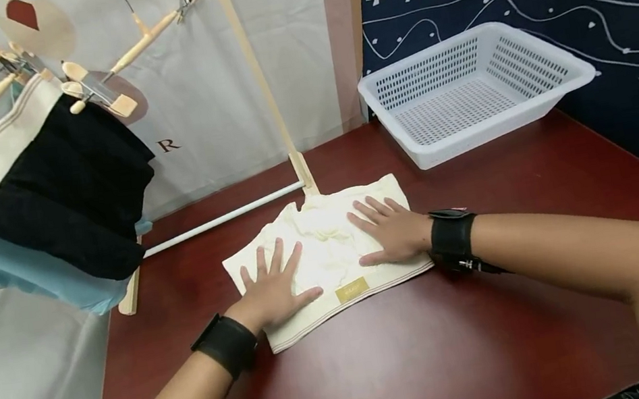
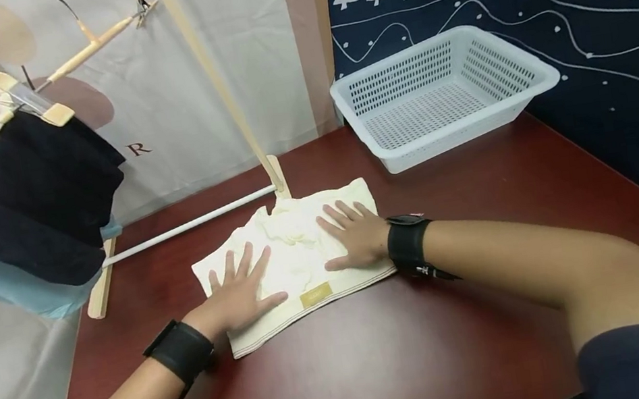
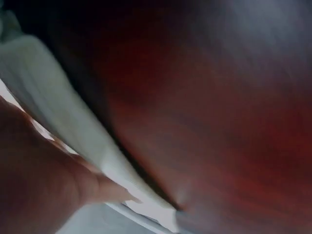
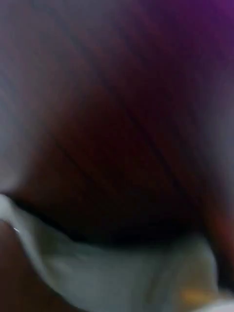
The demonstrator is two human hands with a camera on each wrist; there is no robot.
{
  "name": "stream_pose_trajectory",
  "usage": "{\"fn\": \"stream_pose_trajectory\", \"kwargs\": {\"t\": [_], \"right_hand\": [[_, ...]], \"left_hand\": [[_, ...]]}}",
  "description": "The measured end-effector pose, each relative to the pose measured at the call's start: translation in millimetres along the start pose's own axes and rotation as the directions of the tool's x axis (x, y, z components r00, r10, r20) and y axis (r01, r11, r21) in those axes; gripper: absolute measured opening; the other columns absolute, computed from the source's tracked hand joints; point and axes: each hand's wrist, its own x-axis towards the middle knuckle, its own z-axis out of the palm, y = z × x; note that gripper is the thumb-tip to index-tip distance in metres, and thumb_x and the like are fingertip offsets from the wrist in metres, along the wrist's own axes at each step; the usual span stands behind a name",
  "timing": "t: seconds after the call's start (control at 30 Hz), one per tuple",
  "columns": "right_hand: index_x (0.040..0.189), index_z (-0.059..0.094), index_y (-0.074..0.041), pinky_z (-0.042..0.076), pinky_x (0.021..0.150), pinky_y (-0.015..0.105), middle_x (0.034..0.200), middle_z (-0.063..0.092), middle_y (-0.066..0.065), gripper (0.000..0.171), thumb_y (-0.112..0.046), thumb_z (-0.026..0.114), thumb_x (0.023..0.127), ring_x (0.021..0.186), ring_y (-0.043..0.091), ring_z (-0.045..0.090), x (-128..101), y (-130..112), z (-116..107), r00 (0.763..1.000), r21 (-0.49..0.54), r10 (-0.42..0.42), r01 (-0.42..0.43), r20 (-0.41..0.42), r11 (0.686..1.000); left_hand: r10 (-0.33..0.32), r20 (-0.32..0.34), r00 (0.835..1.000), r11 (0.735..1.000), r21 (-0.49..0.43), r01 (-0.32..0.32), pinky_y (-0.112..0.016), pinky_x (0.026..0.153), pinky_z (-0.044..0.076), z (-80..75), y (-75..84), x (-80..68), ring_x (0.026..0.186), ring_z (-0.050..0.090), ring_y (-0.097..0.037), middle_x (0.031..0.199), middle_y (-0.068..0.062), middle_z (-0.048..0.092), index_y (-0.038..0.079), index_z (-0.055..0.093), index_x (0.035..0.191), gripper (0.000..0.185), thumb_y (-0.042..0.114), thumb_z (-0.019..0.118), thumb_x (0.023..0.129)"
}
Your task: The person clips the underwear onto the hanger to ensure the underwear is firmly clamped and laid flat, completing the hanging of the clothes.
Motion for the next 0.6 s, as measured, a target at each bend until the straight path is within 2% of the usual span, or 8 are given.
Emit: {"fn": "stream_pose_trajectory", "kwargs": {"t": [0.13, 0.23, 0.43, 0.6], "right_hand": [[0.161, 0.011, -0.01, 0.006, 0.122, 0.06, 0.168, -0.001, 0.017, 0.09, -0.062, 0.047, 0.097, 0.155, 0.04, -0.003, -6, 12, 4, 1.0, 0.001, 0.02, -0.02, -0.019, 1.0], [0.161, 0.012, -0.01, 0.006, 0.123, 0.06, 0.168, 0.0, 0.018, 0.09, -0.063, 0.047, 0.097, 0.155, 0.041, -0.003, -8, 15, 4, 0.999, -0.006, 0.01, -0.011, -0.032, 1.0], [0.161, 0.011, -0.01, 0.006, 0.123, 0.06, 0.168, -0.002, 0.018, 0.09, -0.063, 0.046, 0.098, 0.155, 0.041, -0.003, -5, 14, -1, 1.0, -0.025, 0.014, -0.015, -0.017, 1.0], [0.161, 0.009, -0.008, 0.006, 0.122, 0.061, 0.168, -0.003, 0.019, 0.09, -0.061, 0.046, 0.099, 0.154, 0.042, -0.003, -5, 7, -11, 0.999, -0.03, 0.031, -0.029, 0.045, 0.999]], "left_hand": [[0.035, -0.035, 0.999, 0.999, 0.026, -0.034, -0.08, 0.109, -0.002, -1.5, -11.6, 5.0, 0.151, -0.019, -0.045, 0.168, -0.006, -0.016, 0.035, -0.005, 0.16, 0.102, 0.085, 0.041, 0.084], [0.052, -0.03, 0.998, 0.998, 0.037, -0.051, -0.08, 0.109, -0.003, -2.6, -16.5, 7.0, 0.151, -0.02, -0.046, 0.168, -0.006, -0.017, 0.035, -0.006, 0.16, 0.103, 0.087, 0.039, 0.083], [0.04, -0.013, 0.999, 0.998, 0.051, -0.04, -0.079, 0.109, -0.005, -4.9, -19.6, 10.3, 0.151, -0.022, -0.045, 0.167, -0.006, -0.019, 0.035, -0.008, 0.159, 0.104, 0.087, 0.038, 0.083], [0.028, -0.002, 1.0, 0.998, 0.052, -0.028, -0.078, 0.109, -0.006, -6.4, -18.7, 5.9, 0.15, -0.023, -0.045, 0.167, -0.005, -0.022, 0.036, -0.011, 0.159, 0.104, 0.088, 0.037, 0.083]]}}
